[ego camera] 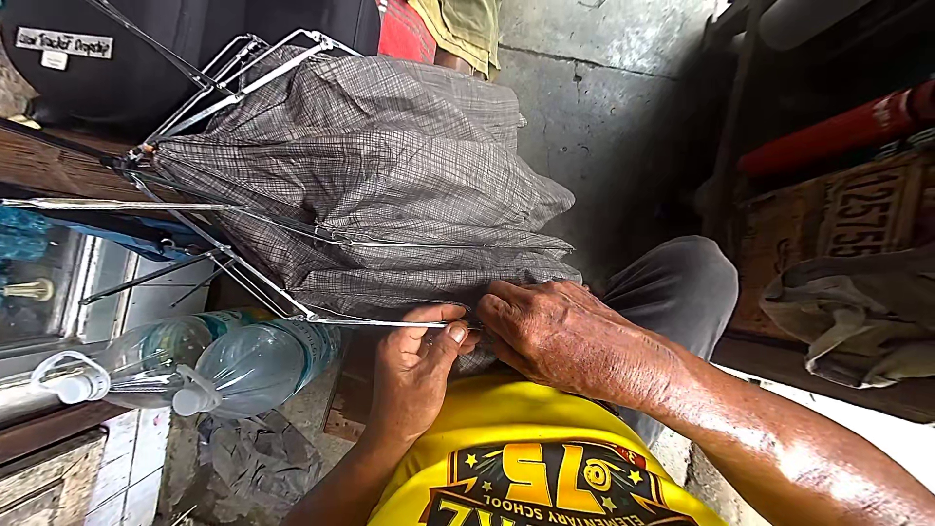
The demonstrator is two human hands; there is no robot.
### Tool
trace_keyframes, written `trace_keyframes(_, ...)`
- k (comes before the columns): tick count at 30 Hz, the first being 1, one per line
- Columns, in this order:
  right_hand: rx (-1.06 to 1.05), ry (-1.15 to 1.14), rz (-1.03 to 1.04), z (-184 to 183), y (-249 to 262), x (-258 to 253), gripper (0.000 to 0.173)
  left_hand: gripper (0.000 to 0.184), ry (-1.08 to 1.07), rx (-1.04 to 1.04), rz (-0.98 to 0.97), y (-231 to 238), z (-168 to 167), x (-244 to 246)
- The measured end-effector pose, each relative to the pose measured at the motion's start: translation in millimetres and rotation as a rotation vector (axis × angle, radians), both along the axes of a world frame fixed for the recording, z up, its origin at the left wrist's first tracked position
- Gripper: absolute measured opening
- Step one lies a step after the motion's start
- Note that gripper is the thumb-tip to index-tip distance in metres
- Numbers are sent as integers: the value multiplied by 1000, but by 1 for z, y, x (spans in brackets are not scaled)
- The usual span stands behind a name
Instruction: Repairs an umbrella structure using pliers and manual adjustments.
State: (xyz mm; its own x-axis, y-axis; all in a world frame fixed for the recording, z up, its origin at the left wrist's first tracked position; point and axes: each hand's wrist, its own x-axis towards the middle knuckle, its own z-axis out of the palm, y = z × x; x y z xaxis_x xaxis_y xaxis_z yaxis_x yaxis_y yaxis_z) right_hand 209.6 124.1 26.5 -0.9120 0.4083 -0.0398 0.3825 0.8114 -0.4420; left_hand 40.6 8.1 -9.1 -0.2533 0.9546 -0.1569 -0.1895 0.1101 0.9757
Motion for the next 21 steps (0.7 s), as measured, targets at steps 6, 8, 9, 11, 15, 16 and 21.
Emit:
trace_keyframes(6, -1, -6, 19, 4, 5, 3, 18, 17, -4, -6, 12, 0, 0, 0)
trace_keyframes(8, -12, -13, 22, 3, 6, 5, 19, 17, -5, -7, 16, 0, 0, 1)
trace_keyframes(9, -12, -11, 24, 2, 6, 5, 18, 17, -4, -7, 17, 1, 0, 1)
trace_keyframes(11, -9, -4, 28, 1, 5, 4, 19, 17, -2, -8, 17, 1, 0, 1)
trace_keyframes(15, -7, -1, 39, 2, 5, 1, 18, 17, 10, 0, 12, 0, -1, 0)
trace_keyframes(16, -4, -6, 43, 2, 5, 1, 17, 17, 13, 1, 10, 0, -1, 0)
trace_keyframes(21, 11, -41, 61, 4, 6, -2, 16, 17, 28, 2, 13, 0, -1, 1)
